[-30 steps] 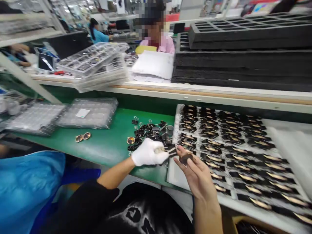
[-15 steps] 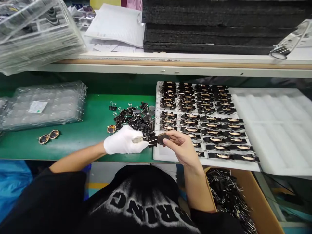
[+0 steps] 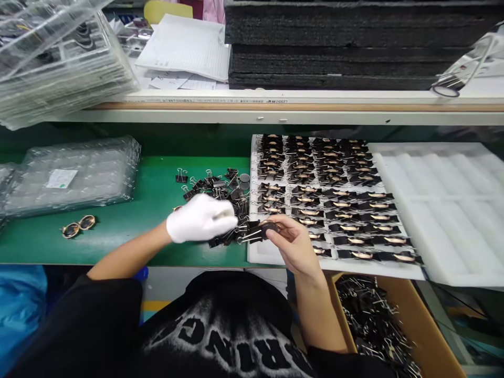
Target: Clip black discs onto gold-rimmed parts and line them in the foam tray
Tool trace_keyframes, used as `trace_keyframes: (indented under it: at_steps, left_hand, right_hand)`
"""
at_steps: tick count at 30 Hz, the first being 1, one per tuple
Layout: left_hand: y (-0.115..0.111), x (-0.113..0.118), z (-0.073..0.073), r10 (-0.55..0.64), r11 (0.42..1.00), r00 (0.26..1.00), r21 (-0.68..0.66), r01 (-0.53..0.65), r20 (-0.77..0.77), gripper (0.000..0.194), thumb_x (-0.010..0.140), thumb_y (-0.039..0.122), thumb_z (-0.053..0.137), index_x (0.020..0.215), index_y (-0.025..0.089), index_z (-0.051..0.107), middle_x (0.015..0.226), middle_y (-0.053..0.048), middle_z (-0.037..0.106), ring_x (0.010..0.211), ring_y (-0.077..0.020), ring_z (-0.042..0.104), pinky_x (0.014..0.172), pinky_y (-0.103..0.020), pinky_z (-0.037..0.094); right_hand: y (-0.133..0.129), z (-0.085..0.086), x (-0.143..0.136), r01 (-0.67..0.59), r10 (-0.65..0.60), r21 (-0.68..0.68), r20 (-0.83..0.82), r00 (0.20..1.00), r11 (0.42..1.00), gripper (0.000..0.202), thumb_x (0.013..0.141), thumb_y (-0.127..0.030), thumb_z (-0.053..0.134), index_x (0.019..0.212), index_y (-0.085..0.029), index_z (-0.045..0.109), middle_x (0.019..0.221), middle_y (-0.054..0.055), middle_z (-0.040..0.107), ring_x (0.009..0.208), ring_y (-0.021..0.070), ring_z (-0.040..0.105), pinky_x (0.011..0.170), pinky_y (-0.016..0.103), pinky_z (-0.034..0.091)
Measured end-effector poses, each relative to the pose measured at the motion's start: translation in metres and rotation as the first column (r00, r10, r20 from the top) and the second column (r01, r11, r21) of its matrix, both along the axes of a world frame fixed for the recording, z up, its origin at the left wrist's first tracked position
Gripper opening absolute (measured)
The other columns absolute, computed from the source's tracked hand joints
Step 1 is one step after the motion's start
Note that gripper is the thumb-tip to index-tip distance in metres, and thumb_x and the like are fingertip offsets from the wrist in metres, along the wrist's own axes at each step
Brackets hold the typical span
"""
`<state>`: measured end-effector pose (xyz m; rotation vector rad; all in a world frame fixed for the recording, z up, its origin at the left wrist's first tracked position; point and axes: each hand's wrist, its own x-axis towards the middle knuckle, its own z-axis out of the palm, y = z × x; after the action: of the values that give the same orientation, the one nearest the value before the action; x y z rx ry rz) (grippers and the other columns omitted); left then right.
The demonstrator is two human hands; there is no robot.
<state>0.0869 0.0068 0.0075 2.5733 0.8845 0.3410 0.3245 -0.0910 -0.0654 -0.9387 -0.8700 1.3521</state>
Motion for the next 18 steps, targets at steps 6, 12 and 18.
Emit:
trace_keyframes:
  at_steps: [6, 12, 18]
  left_hand:
    - [0.096, 0.038, 0.011, 0.424, 0.886, 0.855, 0.332, -0.323, -0.298, 0.061, 0.097, 0.064, 0.036, 0.087, 0.018, 0.074, 0.074, -0.011, 0.071, 0.076, -0.0269, 0.069, 0.069, -0.033, 0.045]
    - [0.160, 0.084, -0.003, 0.263, 0.939, 0.706, 0.007, -0.344, -0.658, 0.051, 0.077, 0.064, 0.062, 0.073, 0.015, 0.076, 0.079, -0.016, 0.074, 0.074, -0.0283, 0.069, 0.072, -0.036, 0.048]
    - [0.156, 0.066, 0.016, 0.282, 0.938, 0.730, 0.018, -0.347, -0.622, 0.033, 0.082, 0.041, 0.061, 0.063, 0.015, 0.068, 0.058, -0.006, 0.064, 0.050, -0.0132, 0.052, 0.061, -0.028, 0.036]
  right_hand:
    - [-0.002, -0.001, -0.021, 0.010, -0.075, -0.132, -0.492, 0.867, 0.991, 0.031, 0.069, -0.045, 0.094, 0.077, -0.023, 0.075, 0.079, -0.002, 0.060, 0.075, 0.0128, 0.058, 0.073, 0.027, 0.058]
    - [-0.009, -0.009, -0.031, -0.085, -0.022, -0.180, -0.522, 0.853, 0.980, 0.029, 0.073, -0.044, 0.091, 0.081, -0.025, 0.071, 0.083, -0.001, 0.061, 0.076, 0.0139, 0.056, 0.073, 0.028, 0.059]
    - [-0.016, -0.018, -0.017, -0.008, -0.093, -0.209, -0.469, 0.878, 0.978, 0.030, 0.069, -0.045, 0.093, 0.077, -0.024, 0.072, 0.087, 0.002, 0.062, 0.082, 0.0170, 0.060, 0.074, 0.029, 0.061]
